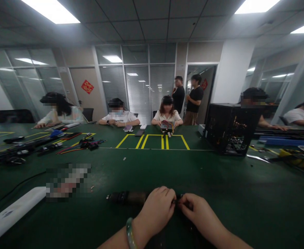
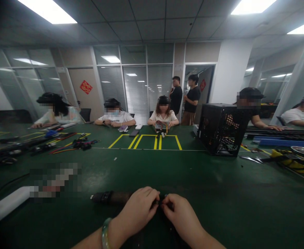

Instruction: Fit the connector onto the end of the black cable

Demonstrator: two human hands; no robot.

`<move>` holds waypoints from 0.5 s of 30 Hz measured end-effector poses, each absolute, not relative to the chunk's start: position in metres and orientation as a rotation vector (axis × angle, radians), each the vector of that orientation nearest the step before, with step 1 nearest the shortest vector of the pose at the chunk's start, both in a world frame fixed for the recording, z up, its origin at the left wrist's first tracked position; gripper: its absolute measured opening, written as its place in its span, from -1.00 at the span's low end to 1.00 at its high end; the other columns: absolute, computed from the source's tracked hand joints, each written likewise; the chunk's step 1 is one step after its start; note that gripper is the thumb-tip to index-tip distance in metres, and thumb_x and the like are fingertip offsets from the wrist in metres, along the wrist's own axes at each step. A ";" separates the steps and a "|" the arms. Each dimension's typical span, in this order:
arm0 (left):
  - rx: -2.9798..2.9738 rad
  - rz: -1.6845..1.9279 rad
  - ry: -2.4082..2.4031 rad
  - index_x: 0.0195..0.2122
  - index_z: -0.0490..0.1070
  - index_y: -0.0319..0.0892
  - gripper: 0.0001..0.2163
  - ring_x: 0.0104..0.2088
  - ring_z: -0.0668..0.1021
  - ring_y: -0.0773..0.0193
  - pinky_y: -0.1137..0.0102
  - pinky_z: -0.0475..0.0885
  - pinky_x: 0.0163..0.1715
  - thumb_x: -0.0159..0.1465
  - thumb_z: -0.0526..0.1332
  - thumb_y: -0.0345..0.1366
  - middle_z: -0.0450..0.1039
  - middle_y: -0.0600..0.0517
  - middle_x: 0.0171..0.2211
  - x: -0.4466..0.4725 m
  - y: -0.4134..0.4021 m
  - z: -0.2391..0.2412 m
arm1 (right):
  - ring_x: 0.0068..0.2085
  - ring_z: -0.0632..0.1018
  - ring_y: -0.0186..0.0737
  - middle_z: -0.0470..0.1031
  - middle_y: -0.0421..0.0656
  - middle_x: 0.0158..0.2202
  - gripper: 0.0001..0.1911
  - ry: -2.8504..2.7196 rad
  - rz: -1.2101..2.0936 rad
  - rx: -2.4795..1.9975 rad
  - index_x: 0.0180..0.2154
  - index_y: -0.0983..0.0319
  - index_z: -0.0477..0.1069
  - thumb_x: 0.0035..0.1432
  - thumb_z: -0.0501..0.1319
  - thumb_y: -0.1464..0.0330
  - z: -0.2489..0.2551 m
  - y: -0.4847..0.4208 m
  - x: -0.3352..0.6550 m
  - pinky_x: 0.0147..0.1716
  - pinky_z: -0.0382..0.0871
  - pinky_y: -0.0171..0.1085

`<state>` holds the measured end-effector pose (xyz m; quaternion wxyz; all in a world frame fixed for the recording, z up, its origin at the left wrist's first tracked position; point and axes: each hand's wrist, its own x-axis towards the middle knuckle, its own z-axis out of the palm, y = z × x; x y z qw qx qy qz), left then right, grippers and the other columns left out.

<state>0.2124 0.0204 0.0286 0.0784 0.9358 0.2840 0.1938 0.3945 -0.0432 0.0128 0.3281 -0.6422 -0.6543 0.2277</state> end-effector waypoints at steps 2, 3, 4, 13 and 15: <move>2.811 0.579 0.832 -0.21 0.33 -0.15 -0.91 -0.15 0.44 0.17 0.27 0.33 -0.08 0.27 0.13 -0.42 0.42 -0.01 -0.20 0.212 0.020 0.028 | -0.39 0.50 -0.26 0.52 -0.22 -0.41 -0.88 -1.723 0.591 -1.691 -0.38 0.19 0.49 0.13 0.17 0.41 0.013 -0.043 0.395 -0.43 0.24 -0.38; 2.807 0.587 0.827 -0.20 0.34 -0.15 -0.90 -0.13 0.44 0.16 0.26 0.33 -0.05 0.27 0.12 -0.43 0.42 -0.02 -0.17 0.212 0.020 0.027 | -0.39 0.49 -0.26 0.52 -0.22 -0.41 -0.88 -1.727 0.586 -1.692 -0.38 0.19 0.48 0.13 0.17 0.41 0.012 -0.043 0.395 -0.43 0.24 -0.38; 2.799 0.601 0.827 -0.19 0.33 -0.14 -0.88 -0.10 0.44 0.16 0.24 0.32 -0.02 0.26 0.13 -0.43 0.42 -0.02 -0.14 0.212 0.020 0.027 | -0.40 0.49 -0.26 0.52 -0.22 -0.41 -0.88 -1.731 0.580 -1.691 -0.39 0.19 0.48 0.13 0.17 0.41 0.012 -0.043 0.396 -0.43 0.24 -0.38; 2.749 0.683 0.894 -0.15 0.34 -0.15 -0.76 -0.06 0.44 0.12 0.18 0.28 0.06 0.15 0.12 -0.45 0.42 -0.05 -0.07 0.212 0.016 0.027 | -0.37 0.49 -0.27 0.49 -0.24 -0.42 -0.88 -1.744 0.549 -1.649 -0.42 0.19 0.44 0.10 0.16 0.46 0.009 -0.043 0.396 -0.38 0.25 -0.39; 2.753 0.689 0.872 -0.17 0.35 -0.15 -0.78 -0.10 0.45 0.12 0.17 0.29 0.04 0.15 0.11 -0.46 0.44 -0.05 -0.12 0.212 0.016 0.027 | -0.37 0.49 -0.27 0.49 -0.24 -0.41 -0.88 -1.742 0.545 -1.641 -0.43 0.19 0.44 0.10 0.16 0.46 0.009 -0.043 0.396 -0.37 0.25 -0.39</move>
